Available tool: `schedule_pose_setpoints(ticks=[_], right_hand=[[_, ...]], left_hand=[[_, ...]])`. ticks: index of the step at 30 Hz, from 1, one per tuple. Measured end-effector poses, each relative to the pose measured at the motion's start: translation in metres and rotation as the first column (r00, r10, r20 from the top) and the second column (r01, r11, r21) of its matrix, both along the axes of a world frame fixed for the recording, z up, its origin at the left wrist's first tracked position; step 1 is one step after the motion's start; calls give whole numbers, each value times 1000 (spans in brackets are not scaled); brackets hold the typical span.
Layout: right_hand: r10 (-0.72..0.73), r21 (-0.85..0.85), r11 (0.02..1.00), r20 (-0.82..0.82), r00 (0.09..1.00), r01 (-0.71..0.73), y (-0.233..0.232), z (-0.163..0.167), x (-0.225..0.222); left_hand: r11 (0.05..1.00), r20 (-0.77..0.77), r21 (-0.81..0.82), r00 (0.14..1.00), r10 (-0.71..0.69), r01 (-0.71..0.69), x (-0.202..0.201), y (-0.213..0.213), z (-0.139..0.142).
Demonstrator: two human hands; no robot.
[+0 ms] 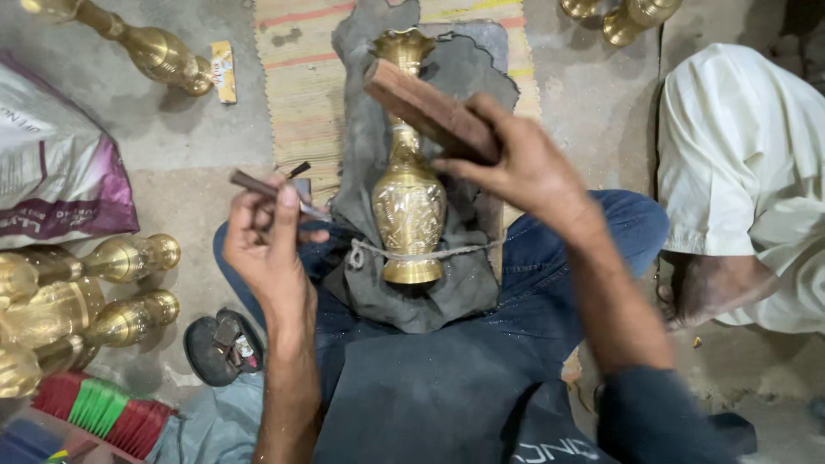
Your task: The person sits on the floor with a brass vase held against a sandbag on their lap. They hold a punch against the vase surface and strike it with a wooden mallet, working around the vase to emboss decorative patterns, repositioning the vase and punch repeatedly.
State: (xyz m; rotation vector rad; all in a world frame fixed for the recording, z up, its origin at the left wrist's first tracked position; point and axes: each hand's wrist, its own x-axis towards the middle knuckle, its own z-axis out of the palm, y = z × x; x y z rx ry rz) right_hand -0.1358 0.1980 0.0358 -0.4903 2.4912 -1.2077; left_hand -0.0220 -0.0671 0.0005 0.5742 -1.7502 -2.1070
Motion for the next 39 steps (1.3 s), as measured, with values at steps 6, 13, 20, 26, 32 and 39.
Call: schedule_pose_setpoints(ticks=[6, 13, 20, 26, 32, 39], right_hand=[[-106, 110, 989, 54, 993, 99, -30, -8, 24], [-98, -118, 986, 164, 982, 119, -26, -23, 17], [12, -251, 964, 385, 923, 92, -15, -27, 10], [-29, -166, 982, 362, 932, 95, -17, -23, 14], [-78, -277, 947, 298, 951, 164, -22, -28, 28], [-240, -292, 878, 416, 877, 379, -29, -27, 42]], left_hand=[[996, 142, 76, 989, -50, 39, 43, -13, -41], [978, 86, 173, 987, -133, 117, 45, 8, -56], [958, 72, 152, 964, -255, 242, 26, 25, -26], [946, 74, 118, 947, -313, 303, 18, 27, -5], [943, 32, 144, 951, -308, 301, 11, 29, -2], [940, 12, 169, 953, -304, 298, 8, 32, -6]])
